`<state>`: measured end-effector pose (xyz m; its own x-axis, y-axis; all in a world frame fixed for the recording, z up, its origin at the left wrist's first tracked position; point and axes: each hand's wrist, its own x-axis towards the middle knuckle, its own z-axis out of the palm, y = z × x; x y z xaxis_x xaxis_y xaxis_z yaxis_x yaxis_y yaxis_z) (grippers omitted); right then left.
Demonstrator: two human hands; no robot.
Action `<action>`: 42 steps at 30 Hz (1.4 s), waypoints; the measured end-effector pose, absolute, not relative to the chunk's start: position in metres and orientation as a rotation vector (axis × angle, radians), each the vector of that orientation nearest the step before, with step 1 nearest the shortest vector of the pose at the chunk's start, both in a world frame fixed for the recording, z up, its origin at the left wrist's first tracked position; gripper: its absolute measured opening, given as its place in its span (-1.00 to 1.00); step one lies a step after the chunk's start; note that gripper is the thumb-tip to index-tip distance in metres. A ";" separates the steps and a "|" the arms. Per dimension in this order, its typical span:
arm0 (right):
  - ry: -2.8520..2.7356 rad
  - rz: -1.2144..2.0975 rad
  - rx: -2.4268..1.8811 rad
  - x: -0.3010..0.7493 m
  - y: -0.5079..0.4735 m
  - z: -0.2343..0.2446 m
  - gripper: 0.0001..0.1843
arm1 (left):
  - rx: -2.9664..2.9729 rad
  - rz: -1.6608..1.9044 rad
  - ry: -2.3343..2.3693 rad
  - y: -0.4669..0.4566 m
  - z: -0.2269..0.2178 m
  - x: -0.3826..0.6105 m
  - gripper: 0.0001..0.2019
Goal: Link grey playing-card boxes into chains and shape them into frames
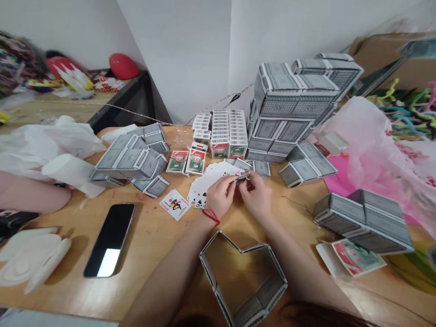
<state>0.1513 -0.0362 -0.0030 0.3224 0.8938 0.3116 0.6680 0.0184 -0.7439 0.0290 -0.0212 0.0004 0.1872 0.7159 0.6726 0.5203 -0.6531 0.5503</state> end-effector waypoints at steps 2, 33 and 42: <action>-1.425 0.336 -1.720 0.151 -0.037 -0.002 -0.64 | 2.232 1.470 1.219 -0.022 0.001 0.030 -0.84; -1.483 0.727 -1.376 0.152 -0.036 -0.004 -0.69 | 2.104 1.515 1.431 -0.015 -0.003 0.024 -0.85; -1.448 0.813 -1.360 0.153 -0.034 -0.008 -0.64 | 2.153 1.485 1.443 -0.017 -0.003 0.025 -0.83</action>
